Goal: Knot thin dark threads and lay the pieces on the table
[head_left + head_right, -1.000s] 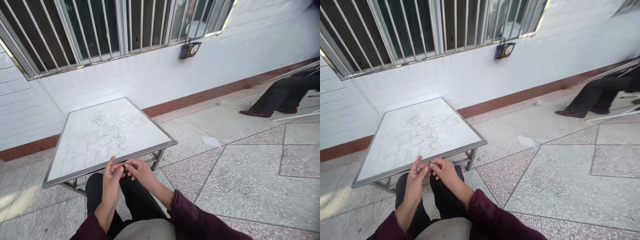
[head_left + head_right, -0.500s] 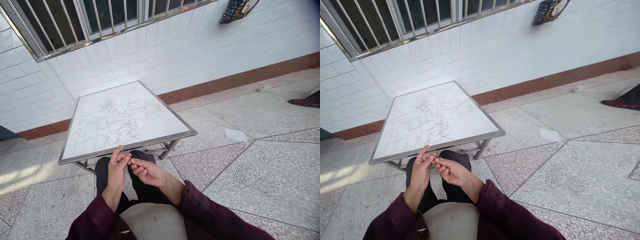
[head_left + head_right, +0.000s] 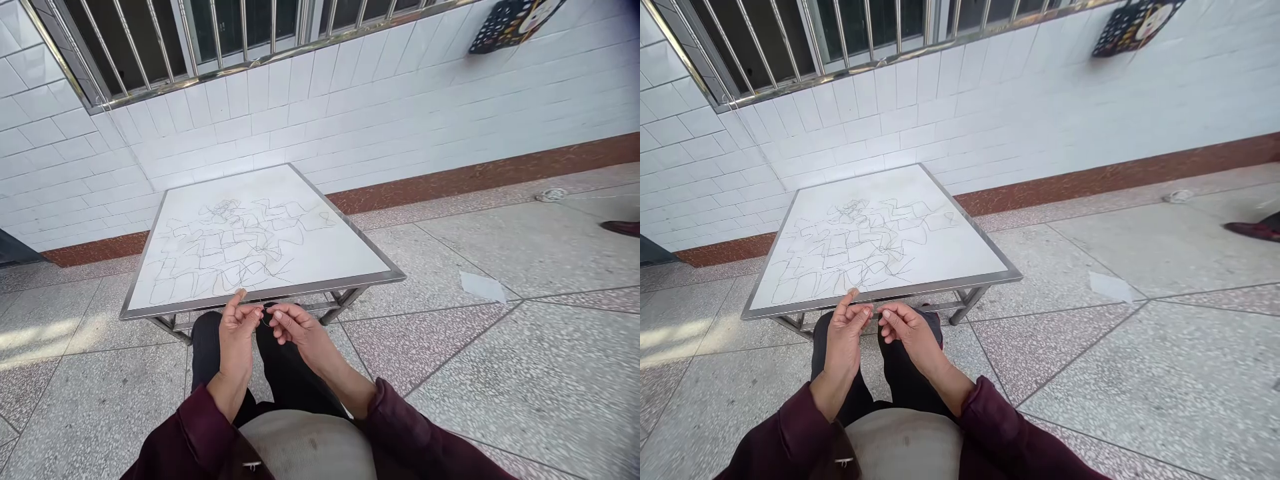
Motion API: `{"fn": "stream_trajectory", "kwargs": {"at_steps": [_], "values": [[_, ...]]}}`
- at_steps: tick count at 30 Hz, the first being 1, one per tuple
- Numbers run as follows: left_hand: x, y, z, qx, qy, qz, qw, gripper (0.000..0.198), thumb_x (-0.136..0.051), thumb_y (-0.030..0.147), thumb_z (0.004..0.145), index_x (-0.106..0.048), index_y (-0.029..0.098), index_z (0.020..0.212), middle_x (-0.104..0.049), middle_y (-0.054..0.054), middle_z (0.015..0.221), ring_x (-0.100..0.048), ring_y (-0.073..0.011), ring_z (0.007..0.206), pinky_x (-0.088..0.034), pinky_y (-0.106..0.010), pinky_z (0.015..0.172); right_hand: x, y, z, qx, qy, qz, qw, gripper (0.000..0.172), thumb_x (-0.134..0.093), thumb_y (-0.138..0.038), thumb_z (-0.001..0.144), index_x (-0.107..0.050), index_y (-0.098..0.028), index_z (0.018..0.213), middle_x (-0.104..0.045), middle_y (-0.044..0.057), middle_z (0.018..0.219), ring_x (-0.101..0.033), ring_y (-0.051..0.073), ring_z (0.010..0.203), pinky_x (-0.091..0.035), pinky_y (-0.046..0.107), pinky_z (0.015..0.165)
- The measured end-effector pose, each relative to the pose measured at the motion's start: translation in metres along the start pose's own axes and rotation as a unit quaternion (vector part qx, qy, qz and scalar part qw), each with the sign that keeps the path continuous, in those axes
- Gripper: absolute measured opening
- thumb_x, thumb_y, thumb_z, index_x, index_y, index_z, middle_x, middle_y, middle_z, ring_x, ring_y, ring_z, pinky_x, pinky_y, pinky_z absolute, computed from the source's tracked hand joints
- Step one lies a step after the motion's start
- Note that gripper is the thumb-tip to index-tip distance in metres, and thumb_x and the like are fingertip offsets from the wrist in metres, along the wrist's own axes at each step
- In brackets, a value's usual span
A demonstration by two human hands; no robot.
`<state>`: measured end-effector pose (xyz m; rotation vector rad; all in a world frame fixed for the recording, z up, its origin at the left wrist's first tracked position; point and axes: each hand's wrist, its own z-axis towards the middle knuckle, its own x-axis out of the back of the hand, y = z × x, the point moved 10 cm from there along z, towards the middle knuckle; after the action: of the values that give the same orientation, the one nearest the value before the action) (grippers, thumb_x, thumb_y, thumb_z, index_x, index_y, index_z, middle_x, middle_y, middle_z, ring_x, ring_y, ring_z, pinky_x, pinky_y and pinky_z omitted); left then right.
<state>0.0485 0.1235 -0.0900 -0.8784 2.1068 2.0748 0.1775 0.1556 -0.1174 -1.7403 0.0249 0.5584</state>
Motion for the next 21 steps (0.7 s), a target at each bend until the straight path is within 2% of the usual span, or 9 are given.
{"fn": "stream_trajectory", "kwargs": {"at_steps": [8,14,21], "values": [[-0.0041,-0.0107,-0.0007,0.027,-0.033,0.002,0.999,0.058,-0.079,0.023,0.074,-0.057,0.020,0.128,-0.074,-0.005,0.096,-0.066,-0.0151,0.088,-0.047,-0.031,0.086,0.0080,0.0021,0.0020,-0.017,0.022,-0.034,0.999,0.038,-0.077,-0.048,0.071,-0.068,-0.017,0.091,-0.064,-0.001,0.072,-0.059,0.009,0.058,-0.052,0.021,0.049],[-0.0078,-0.0089,-0.0048,0.028,-0.056,-0.008,0.998,0.055,-0.074,0.025,0.080,-0.053,0.019,0.131,-0.074,-0.006,0.101,-0.065,-0.0138,0.086,-0.048,-0.029,0.082,0.0080,-0.0013,0.0006,-0.003,0.034,-0.068,0.997,0.036,-0.074,-0.046,0.073,-0.068,-0.017,0.091,-0.064,-0.001,0.070,-0.061,0.010,0.058,-0.054,0.021,0.048],[-0.0083,-0.0103,-0.0053,0.041,-0.055,-0.021,0.997,0.060,-0.077,0.018,0.075,-0.054,0.020,0.130,-0.074,-0.005,0.092,-0.064,-0.0151,0.092,-0.046,-0.026,0.078,0.0073,-0.0058,-0.0005,0.038,0.042,-0.121,0.991,0.030,-0.069,-0.045,0.076,-0.067,-0.018,0.092,-0.063,-0.001,0.068,-0.061,0.011,0.055,-0.054,0.021,0.046]]}}
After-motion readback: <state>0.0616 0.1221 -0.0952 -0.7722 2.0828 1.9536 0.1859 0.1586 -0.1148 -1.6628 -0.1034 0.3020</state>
